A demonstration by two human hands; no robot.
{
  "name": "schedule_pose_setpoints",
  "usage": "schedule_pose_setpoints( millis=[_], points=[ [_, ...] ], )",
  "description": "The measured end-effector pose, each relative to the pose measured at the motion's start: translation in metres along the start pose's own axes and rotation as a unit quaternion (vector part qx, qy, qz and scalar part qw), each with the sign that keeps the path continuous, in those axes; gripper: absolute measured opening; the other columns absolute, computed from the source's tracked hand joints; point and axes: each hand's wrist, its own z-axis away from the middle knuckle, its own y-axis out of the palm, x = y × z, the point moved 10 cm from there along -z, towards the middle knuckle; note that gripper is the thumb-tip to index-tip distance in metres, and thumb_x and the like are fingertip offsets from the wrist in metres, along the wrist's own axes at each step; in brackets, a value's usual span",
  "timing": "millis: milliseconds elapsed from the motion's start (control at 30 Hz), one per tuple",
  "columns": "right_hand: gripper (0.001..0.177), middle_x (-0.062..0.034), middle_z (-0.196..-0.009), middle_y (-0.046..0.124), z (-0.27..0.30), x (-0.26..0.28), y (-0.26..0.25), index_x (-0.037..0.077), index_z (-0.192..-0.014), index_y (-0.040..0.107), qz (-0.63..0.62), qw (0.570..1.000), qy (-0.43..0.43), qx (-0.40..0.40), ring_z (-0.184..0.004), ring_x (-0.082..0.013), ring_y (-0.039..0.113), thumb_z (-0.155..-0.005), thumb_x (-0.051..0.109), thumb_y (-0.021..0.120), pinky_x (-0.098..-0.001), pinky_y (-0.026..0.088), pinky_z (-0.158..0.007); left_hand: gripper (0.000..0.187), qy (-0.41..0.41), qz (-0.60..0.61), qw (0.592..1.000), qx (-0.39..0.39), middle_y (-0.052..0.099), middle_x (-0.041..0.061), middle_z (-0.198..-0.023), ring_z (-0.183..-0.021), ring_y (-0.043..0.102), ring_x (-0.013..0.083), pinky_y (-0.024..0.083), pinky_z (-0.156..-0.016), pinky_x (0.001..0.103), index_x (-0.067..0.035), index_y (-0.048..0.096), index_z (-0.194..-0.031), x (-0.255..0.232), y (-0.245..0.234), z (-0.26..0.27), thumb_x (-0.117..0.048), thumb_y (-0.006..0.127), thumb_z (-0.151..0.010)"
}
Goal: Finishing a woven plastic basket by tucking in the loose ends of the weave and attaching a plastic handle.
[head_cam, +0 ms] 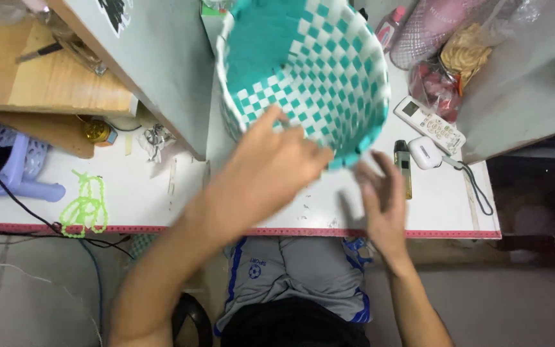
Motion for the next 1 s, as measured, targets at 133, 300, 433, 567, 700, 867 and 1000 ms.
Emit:
schedule_pose_setpoints(
  millis=[133, 300, 433, 567, 700, 867, 1000],
  points=[
    [0.058, -0.0200, -0.147, 0.032, 0.017, 0.008, -0.035, -0.005, -0.142, 0.027, 0.036, 0.996, -0.066, -0.048, -0.139, -0.0290, 0.034, -0.098, 0.030, 0.043, -0.0385, 0.033, -0.114, 0.012, 0.043, -0.047, 0.966, -0.249, 0.051, 0.001, -0.063, -0.066, 0.056, 0.0198, 0.053, -0.088, 0.047, -0.011, 0.058, -0.080, -0.067, -0.016, 0.052, 0.000, 0.058, -0.085],
    [0.097, -0.0228, -0.151, 0.023, 0.033, 0.042, -0.029, -0.005, -0.147, 0.013, 0.029, 0.993, -0.103, -0.056, -0.142, -0.0319, 0.027, -0.089, 0.068, 0.039, -0.0446, 0.027, -0.119, 0.009, 0.096, -0.047, 0.975, -0.195, 0.068, 0.002, -0.078, -0.076, 0.064, 0.0152, 0.034, -0.104, 0.034, -0.009, 0.071, -0.085, -0.091, 0.021, 0.086, -0.001, 0.074, -0.087],
    [0.077, -0.0231, -0.152, 0.022, 0.044, 0.060, -0.020, 0.002, -0.149, 0.012, 0.070, 0.987, -0.129, -0.070, -0.143, -0.0368, 0.028, -0.089, 0.028, 0.052, -0.0483, 0.030, -0.120, 0.010, 0.036, -0.057, 0.972, -0.225, 0.062, 0.002, -0.084, -0.089, 0.061, 0.0162, 0.032, -0.099, 0.034, -0.012, 0.062, -0.086, -0.072, 0.009, 0.107, -0.013, 0.058, -0.096],
    [0.074, -0.0226, -0.144, 0.028, 0.048, 0.054, -0.021, -0.002, -0.146, 0.016, 0.128, 0.981, -0.118, -0.085, -0.134, -0.0342, 0.032, -0.087, 0.023, 0.055, -0.0450, 0.030, -0.116, 0.010, 0.014, -0.045, 0.974, -0.223, 0.065, 0.002, -0.090, -0.097, 0.062, 0.0147, 0.028, -0.101, 0.037, -0.015, 0.062, -0.086, -0.061, 0.005, 0.122, -0.018, 0.061, -0.096],
    [0.075, -0.0249, -0.147, 0.028, 0.048, 0.052, -0.021, -0.003, -0.147, 0.017, 0.101, 0.985, -0.118, -0.080, -0.137, -0.0359, 0.033, -0.087, 0.025, 0.053, -0.0456, 0.030, -0.118, 0.010, -0.018, -0.047, 0.969, -0.241, 0.070, -0.003, -0.100, -0.106, 0.063, 0.0122, 0.019, -0.107, 0.038, -0.021, 0.064, -0.085, -0.054, -0.004, 0.134, -0.021, 0.065, -0.095],
    [0.079, -0.0236, -0.152, 0.024, 0.051, 0.043, -0.023, 0.000, -0.149, 0.014, 0.064, 0.987, -0.133, -0.068, -0.142, -0.0360, 0.029, -0.089, 0.036, 0.048, -0.0485, 0.028, -0.121, 0.007, -0.019, -0.036, 0.964, -0.263, 0.071, -0.002, -0.103, -0.106, 0.063, 0.0132, 0.031, -0.096, 0.040, -0.019, 0.066, -0.086, -0.046, -0.007, 0.138, -0.017, 0.068, -0.092],
    [0.078, -0.0226, -0.154, 0.028, 0.049, 0.050, -0.021, 0.008, -0.154, 0.013, -0.004, 0.984, -0.169, -0.051, -0.145, -0.0330, 0.031, -0.090, 0.034, 0.049, -0.0487, 0.030, -0.123, 0.011, -0.044, -0.008, 0.955, -0.294, 0.063, 0.001, -0.117, -0.114, 0.053, 0.0179, 0.034, -0.094, 0.052, -0.018, 0.064, -0.089, -0.037, -0.014, 0.144, -0.013, 0.074, -0.089]
  ],
)
